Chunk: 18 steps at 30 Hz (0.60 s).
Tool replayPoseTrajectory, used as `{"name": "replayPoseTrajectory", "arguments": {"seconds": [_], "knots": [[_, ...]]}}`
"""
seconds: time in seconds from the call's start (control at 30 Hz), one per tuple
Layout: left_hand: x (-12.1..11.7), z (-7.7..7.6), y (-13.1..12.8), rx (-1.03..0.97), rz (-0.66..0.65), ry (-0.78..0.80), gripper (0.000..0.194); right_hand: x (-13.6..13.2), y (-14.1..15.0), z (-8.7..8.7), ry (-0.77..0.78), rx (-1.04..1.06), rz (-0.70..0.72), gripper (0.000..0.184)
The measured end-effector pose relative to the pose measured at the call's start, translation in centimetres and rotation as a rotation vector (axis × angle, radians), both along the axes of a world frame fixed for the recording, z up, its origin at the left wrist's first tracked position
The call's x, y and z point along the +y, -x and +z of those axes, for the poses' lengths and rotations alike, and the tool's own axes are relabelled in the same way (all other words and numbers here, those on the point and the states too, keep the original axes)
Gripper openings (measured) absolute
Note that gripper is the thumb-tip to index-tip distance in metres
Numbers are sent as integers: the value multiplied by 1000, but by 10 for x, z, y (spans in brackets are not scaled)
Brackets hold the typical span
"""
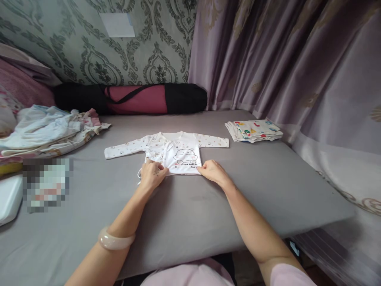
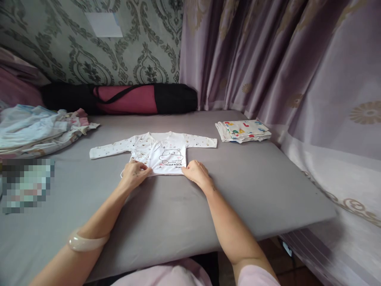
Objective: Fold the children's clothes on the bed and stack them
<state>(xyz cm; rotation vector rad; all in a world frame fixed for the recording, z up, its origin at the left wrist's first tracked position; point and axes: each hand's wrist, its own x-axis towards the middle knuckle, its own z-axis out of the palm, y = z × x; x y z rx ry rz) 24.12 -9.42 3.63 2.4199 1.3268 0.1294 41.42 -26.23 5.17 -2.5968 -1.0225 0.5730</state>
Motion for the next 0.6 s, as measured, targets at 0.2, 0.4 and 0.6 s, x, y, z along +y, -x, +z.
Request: {"name": "replayPoseTrajectory", "arguments": {"seconds": [0.2, 0.4, 0.6], "knots": [[-6, -16, 1, -188, -221, -253, 29, 17, -4, 9, -118, -216, 42, 30], [-12, -32, 0, -168, -498, -266, 47, 80, -12, -15, -203, -227, 497, 56], [-11, -29, 2, -38, -470, -164, 49, 95, -21, -36, -53, -281, 500, 66]]}}
